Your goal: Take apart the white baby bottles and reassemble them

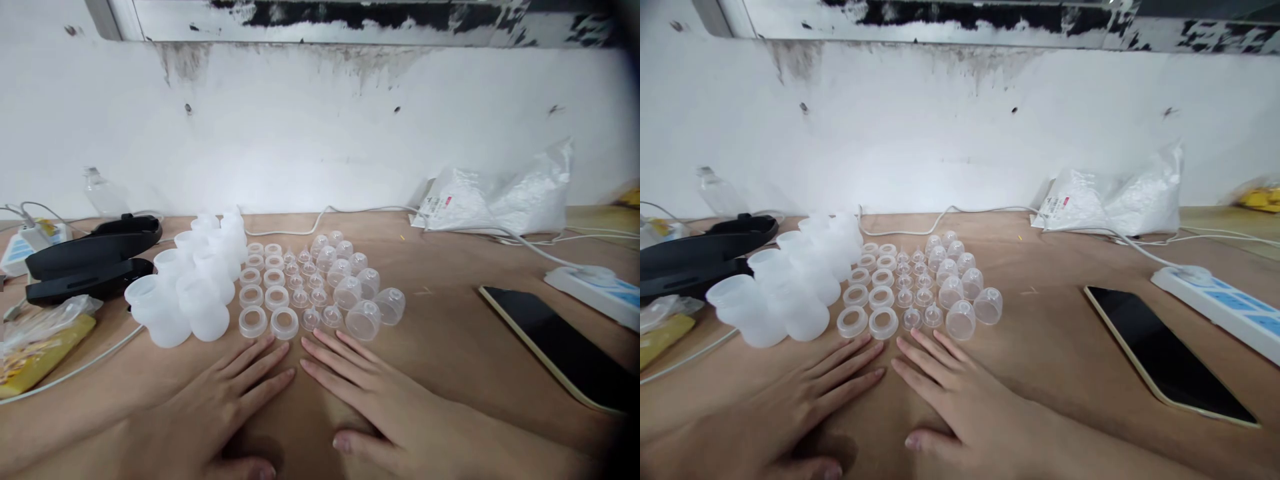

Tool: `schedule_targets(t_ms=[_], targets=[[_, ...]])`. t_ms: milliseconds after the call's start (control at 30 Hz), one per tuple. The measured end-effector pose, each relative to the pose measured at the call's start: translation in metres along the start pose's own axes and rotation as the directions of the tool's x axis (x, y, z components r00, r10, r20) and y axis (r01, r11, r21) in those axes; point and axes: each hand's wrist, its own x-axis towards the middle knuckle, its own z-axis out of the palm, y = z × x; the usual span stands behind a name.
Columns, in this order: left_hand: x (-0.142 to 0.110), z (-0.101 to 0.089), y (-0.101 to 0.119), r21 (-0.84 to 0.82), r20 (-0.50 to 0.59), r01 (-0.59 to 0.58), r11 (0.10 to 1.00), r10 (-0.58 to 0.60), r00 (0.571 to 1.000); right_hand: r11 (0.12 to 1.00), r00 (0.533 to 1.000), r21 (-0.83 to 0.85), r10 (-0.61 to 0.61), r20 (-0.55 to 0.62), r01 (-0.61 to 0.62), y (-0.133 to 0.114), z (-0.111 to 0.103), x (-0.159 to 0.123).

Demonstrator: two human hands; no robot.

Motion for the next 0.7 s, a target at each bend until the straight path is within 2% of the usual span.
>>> schedule_targets(t_ms=[233, 367, 700], targets=[[0.0011, 0.0029, 0.0030, -0.022, 0.006, 0.060, 0.998, -0.059, 0.998, 1.000, 1.000, -0.006, -0.006, 0.010, 0.006, -0.0002, 0.0010, 0.0008], [0.0010, 0.0014, 0.0014, -0.046, 0.039, 0.006, 0.999, -0.005, 0.999, 1.000, 1.000, 0.009, -0.010, -0.011, 0.011, 0.0010, 0.0019, 0.0003], [0.0019, 0.0023, 0.0023, 0.001, 0.037, 0.035, 0.999, -0.035, 0.999, 1.000, 1.000, 0.009, -0.013, -0.005, 0.013, 0.0006, 0.0009, 0.0001]])
